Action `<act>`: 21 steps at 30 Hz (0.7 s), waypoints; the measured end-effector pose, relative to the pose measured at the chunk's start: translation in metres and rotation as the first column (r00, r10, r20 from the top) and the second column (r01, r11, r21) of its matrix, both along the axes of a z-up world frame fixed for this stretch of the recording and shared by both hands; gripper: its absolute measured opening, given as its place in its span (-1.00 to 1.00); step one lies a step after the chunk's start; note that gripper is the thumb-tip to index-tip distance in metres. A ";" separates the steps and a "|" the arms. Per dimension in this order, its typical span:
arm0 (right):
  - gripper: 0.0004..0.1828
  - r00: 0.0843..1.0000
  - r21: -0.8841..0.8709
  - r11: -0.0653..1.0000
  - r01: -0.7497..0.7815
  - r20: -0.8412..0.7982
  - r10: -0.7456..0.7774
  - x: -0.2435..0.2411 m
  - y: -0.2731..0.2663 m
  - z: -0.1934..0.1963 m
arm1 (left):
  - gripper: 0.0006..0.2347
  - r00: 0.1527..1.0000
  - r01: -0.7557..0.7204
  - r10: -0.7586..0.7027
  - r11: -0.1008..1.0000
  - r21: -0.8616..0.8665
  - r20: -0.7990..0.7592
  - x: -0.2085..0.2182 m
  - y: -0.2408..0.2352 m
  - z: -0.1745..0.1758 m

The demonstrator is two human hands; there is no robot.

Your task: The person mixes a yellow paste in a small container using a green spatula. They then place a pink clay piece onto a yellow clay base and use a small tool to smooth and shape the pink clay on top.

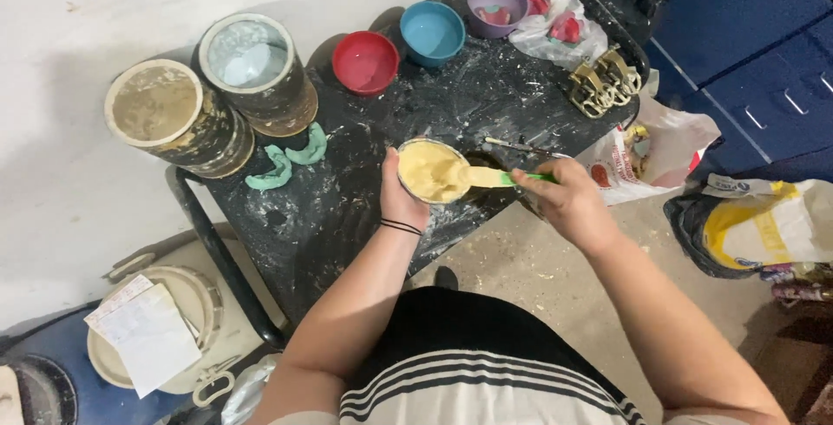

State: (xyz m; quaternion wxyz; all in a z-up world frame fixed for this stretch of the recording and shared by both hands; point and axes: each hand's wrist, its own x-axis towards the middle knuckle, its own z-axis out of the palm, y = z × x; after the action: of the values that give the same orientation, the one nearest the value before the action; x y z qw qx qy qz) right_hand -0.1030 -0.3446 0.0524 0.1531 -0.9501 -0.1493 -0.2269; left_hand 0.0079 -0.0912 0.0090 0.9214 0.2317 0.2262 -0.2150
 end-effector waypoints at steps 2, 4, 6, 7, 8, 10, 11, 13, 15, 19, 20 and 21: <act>-0.65 0.999 -0.033 0.999 0.029 -0.030 -0.030 -0.006 -0.018 0.014 | -0.40 1.000 -0.005 0.005 1.000 0.003 0.001 0.000 -0.005 -0.020; -0.74 0.997 -0.067 0.996 0.057 -0.056 -0.061 -0.006 -0.024 0.030 | -0.39 1.000 -0.011 0.011 1.000 0.005 0.006 0.003 -0.011 -0.030; -0.74 0.970 0.309 0.948 0.076 -0.243 0.001 -0.005 -0.020 0.047 | -0.44 0.999 -0.003 0.000 0.998 0.066 0.048 0.004 -0.019 -0.032; -0.74 0.969 0.310 0.947 0.079 -0.246 0.000 0.001 -0.007 0.051 | -0.44 0.999 -0.001 -0.002 0.998 0.068 0.045 0.001 -0.028 -0.031; -0.81 0.896 0.409 0.882 0.234 -0.443 -0.032 0.010 0.006 0.055 | -0.46 0.999 -0.004 0.002 0.999 0.043 0.041 0.000 -0.036 -0.030; -0.81 0.785 0.464 0.794 0.392 -0.619 -0.026 0.025 0.012 0.038 | -0.48 0.999 -0.011 0.011 1.000 0.016 0.042 -0.001 -0.049 -0.022; -0.80 0.723 0.557 0.667 0.496 -0.689 0.038 0.031 0.006 0.015 | -0.49 0.999 -0.013 0.012 0.999 0.032 0.040 -0.003 -0.053 -0.015; -0.79 0.657 0.611 0.530 0.588 -0.743 0.128 0.036 -0.010 -0.010 | -0.49 0.999 -0.032 0.031 0.998 0.045 0.036 -0.005 -0.058 -0.007; -0.79 0.597 0.551 0.606 0.573 -0.788 0.152 0.036 -0.028 -0.015 | -0.48 0.996 -0.073 0.070 0.993 0.087 0.047 -0.002 -0.059 -0.003; -0.69 0.566 0.431 0.771 0.468 -0.817 0.113 0.020 -0.050 0.032 | -0.47 0.984 -0.180 0.179 0.980 0.081 0.021 -0.002 -0.058 -0.036; -0.68 0.562 0.347 0.815 0.464 -0.827 0.033 0.018 -0.054 0.039 | -0.46 0.985 -0.171 0.168 0.983 0.069 0.037 -0.001 -0.056 -0.031; -0.67 0.560 0.261 0.850 0.459 -0.827 -0.049 0.016 -0.058 0.046 | -0.45 0.986 -0.161 0.158 0.985 0.058 0.053 0.001 -0.052 -0.027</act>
State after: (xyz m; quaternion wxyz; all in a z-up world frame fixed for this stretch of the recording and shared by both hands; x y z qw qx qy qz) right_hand -0.0865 -0.4029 0.0984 0.3822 -0.8980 0.1343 0.1720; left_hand 0.0087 -0.1435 -0.0182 0.9332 0.2466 0.2281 -0.1277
